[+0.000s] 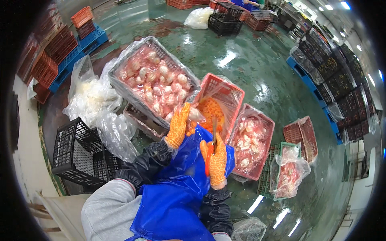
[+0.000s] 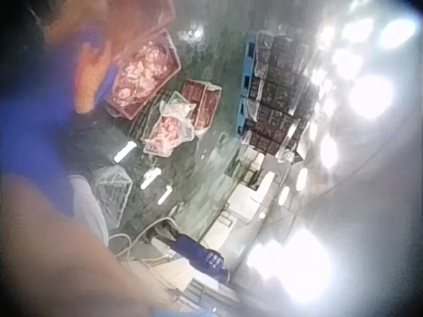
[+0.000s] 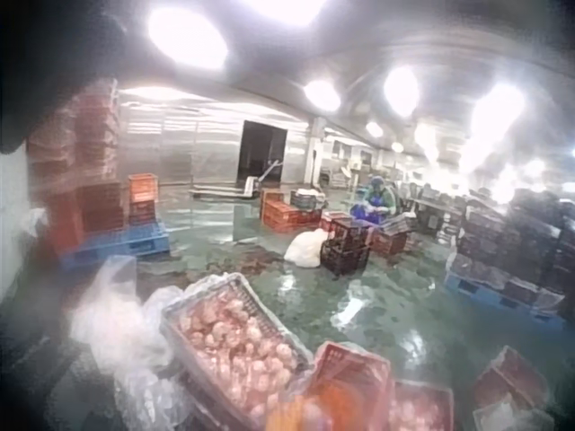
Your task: The person uses orange-handled scissors to cut pieces of raw meat from a large plastic bag into smaller portions, placing them into a red crate. The task is performed continuously in a food processing facility.
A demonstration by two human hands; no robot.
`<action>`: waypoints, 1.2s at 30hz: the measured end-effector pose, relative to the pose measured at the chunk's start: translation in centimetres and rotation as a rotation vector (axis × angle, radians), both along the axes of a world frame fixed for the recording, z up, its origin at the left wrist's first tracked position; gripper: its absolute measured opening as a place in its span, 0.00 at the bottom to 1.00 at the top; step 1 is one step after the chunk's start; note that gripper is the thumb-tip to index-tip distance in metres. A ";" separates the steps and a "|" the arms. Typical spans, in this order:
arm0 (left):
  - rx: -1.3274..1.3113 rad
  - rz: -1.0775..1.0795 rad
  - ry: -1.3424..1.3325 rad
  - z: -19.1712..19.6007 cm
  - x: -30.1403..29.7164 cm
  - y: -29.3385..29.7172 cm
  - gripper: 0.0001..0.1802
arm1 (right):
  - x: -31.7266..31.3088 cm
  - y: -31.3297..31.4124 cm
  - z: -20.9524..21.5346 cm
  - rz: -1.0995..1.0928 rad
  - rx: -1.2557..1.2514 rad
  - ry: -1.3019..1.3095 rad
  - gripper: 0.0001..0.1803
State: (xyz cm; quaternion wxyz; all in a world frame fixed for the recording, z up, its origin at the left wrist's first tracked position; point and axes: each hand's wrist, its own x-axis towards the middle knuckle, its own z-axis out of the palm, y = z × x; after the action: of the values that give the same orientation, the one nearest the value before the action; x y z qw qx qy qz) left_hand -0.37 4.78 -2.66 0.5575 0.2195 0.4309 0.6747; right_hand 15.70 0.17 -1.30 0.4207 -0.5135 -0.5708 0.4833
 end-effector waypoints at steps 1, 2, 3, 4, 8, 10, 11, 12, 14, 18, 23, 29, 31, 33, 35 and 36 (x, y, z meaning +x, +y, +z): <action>-0.046 0.041 -0.049 0.5 -0.1 -0.1 0.21 | 0.2 -0.1 -0.6 0.068 -0.009 -0.126 0.27; -0.018 0.032 0.016 1.2 -0.1 -0.2 0.20 | -0.1 -0.2 0.0 0.111 -0.064 -0.099 0.27; 0.009 0.020 0.081 2.0 0.1 -0.3 0.20 | -0.4 -0.5 0.7 0.152 -0.120 -0.073 0.27; 0.037 0.007 0.146 2.4 0.3 -0.4 0.19 | -0.7 -0.7 1.4 0.191 -0.176 -0.046 0.27; 0.167 0.154 0.292 -0.6 2.1 -0.2 0.16 | -1.3 -0.2 1.5 0.154 0.044 -0.216 0.25; -0.021 0.040 0.235 0.7 1.8 -0.9 0.16 | -0.9 0.0 1.3 0.190 -0.001 -0.196 0.25; -0.055 0.023 0.227 0.9 1.8 -0.7 0.16 | -0.8 0.2 1.5 0.210 -0.019 -0.190 0.25; -0.019 -0.004 0.180 0.9 1.8 -0.6 0.17 | -0.6 0.1 2.0 0.229 -0.002 -0.223 0.23; -0.072 -0.057 0.209 1.8 1.8 -0.6 0.16 | -0.5 -0.1 3.2 0.214 -0.239 -0.174 0.22; -0.092 -0.130 0.134 1.4 1.6 -0.3 0.16 | -0.3 0.1 2.1 0.160 -0.343 -0.024 0.21; 0.174 -0.001 0.270 -2.8 2.4 1.5 0.16 | 0.1 0.8 1.6 0.214 -0.300 -0.080 0.22; -0.168 -0.309 0.276 1.9 -0.9 0.2 0.14 | 0.4 1.2 3.2 0.263 -0.490 0.014 0.22; -0.132 -0.351 0.259 0.8 -1.5 0.4 0.15 | 0.8 1.4 4.0 0.322 -0.563 0.071 0.21; -0.172 -0.380 0.222 1.4 -1.9 0.5 0.16 | 1.3 2.0 3.1 0.415 -0.566 0.251 0.25; 0.215 -0.347 0.448 -0.4 -2.7 0.9 0.17 | 1.5 2.5 2.6 0.474 -0.520 0.377 0.30; 0.489 -0.187 0.736 -0.8 -2.6 1.1 0.17 | 1.6 2.8 2.0 0.502 -0.530 0.381 0.33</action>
State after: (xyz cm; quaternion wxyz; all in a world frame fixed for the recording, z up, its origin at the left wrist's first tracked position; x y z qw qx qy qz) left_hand -2.98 5.89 -3.45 0.3577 0.6081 0.4068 0.5803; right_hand 17.33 3.00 0.74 0.2412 -0.3500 -0.4461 0.7876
